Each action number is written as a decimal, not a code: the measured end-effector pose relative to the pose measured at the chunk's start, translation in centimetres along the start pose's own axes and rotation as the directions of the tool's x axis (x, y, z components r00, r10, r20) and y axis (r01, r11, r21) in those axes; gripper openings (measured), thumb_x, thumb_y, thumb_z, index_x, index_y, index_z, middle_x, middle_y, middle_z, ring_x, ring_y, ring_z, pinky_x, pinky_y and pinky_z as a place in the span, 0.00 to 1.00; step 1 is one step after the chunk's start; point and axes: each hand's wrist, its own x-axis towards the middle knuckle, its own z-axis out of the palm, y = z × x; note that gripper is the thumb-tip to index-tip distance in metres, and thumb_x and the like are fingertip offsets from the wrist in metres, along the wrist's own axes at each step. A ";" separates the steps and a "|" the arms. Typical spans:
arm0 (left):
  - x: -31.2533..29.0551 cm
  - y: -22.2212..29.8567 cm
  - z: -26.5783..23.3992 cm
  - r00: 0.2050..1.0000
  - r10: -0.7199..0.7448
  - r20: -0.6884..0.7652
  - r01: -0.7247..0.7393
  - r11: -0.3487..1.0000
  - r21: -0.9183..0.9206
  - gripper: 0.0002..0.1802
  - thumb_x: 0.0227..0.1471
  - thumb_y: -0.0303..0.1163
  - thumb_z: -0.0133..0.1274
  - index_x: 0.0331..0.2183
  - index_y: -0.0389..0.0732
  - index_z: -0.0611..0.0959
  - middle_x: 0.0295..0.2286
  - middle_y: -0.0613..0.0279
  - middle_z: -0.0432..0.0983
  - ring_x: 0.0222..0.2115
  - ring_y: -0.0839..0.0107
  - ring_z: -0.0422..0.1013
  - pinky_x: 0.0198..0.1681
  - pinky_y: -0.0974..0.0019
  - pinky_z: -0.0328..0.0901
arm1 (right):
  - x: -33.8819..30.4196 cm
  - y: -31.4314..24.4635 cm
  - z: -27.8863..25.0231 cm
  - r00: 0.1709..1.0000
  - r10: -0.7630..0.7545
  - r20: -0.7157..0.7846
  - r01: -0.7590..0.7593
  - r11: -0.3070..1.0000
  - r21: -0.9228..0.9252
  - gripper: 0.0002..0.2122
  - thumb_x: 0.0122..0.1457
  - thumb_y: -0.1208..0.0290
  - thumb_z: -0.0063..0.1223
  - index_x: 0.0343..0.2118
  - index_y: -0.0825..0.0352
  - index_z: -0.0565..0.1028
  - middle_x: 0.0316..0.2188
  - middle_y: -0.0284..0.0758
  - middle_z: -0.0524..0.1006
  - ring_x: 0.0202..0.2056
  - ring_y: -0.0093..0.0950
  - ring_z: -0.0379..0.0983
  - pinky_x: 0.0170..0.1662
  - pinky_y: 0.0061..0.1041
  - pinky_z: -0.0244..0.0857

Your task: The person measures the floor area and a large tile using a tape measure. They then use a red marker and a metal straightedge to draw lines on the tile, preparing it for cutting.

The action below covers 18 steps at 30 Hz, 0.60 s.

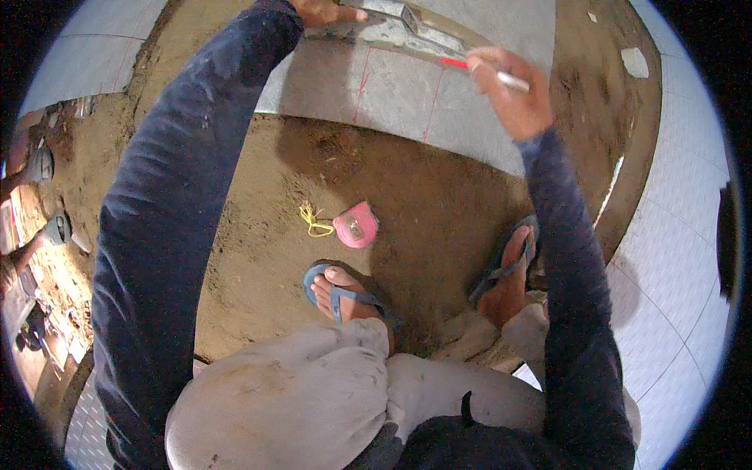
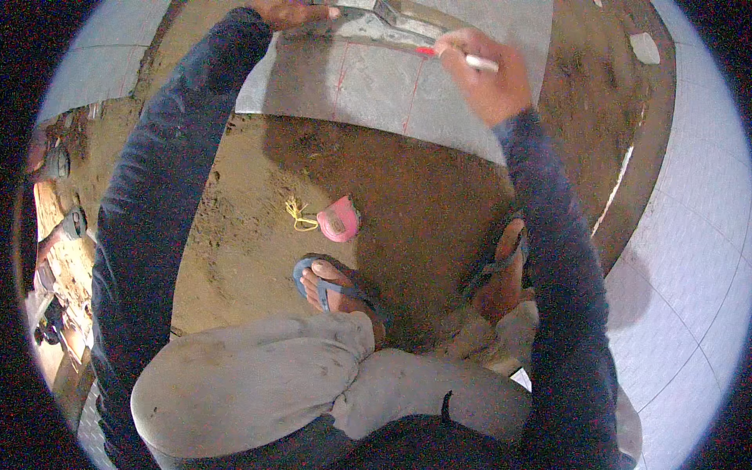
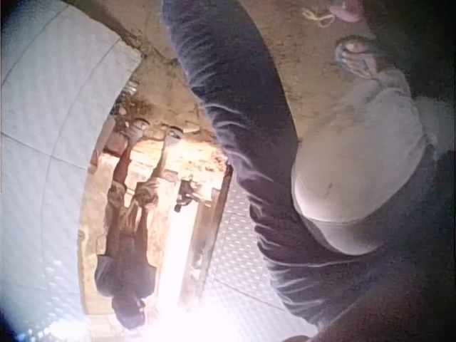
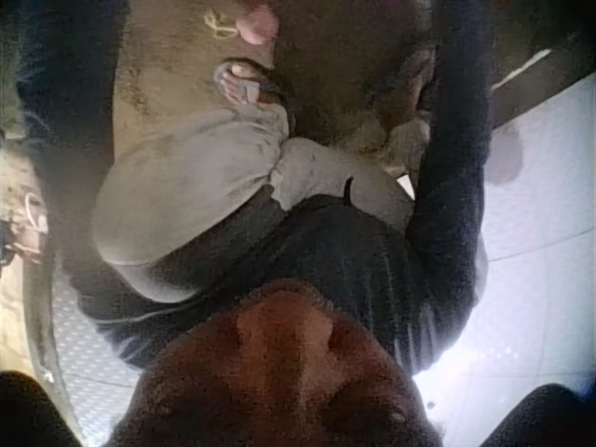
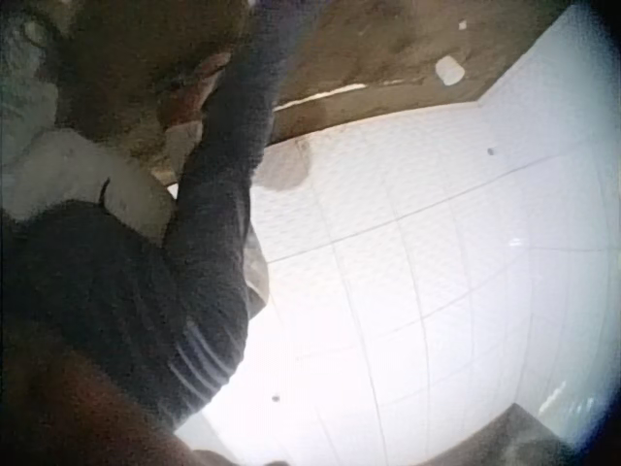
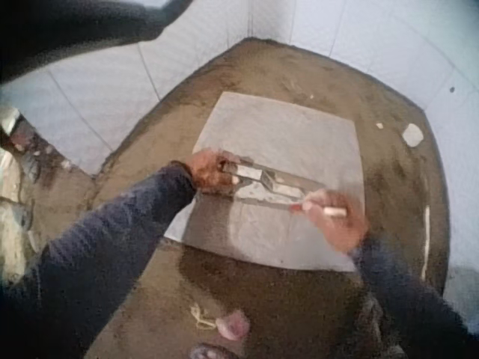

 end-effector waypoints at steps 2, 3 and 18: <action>-0.4 -0.7 0.3 0.998 -0.033 -0.060 0.035 0.999 0.036 0.25 0.45 0.40 0.62 0.46 0.41 0.81 0.35 0.53 0.80 0.38 0.61 0.75 0.43 0.60 0.67 | -2.2 -1.7 2.0 0.999 -0.028 -0.036 0.029 0.999 0.024 0.08 0.56 0.66 0.57 0.34 0.65 0.79 0.24 0.35 0.77 0.28 0.24 0.74 0.35 0.26 0.68; -0.4 -1.0 1.1 0.991 -0.088 -0.100 0.093 0.995 0.048 0.26 0.45 0.42 0.62 0.45 0.40 0.81 0.33 0.53 0.80 0.37 0.61 0.74 0.42 0.59 0.67 | -3.4 -1.9 3.0 0.998 -0.029 -0.059 0.030 0.999 0.022 0.07 0.55 0.68 0.57 0.34 0.65 0.78 0.25 0.37 0.78 0.28 0.26 0.75 0.35 0.27 0.68; -7.5 3.9 -3.3 0.885 -0.366 -0.286 0.243 0.890 -0.387 0.18 0.52 0.35 0.60 0.44 0.36 0.82 0.28 0.66 0.78 0.28 0.79 0.71 0.33 0.71 0.67 | -4.9 -2.6 7.1 0.987 0.084 -0.135 -0.067 0.989 0.128 0.06 0.56 0.72 0.56 0.32 0.70 0.79 0.21 0.37 0.76 0.26 0.18 0.70 0.32 0.21 0.66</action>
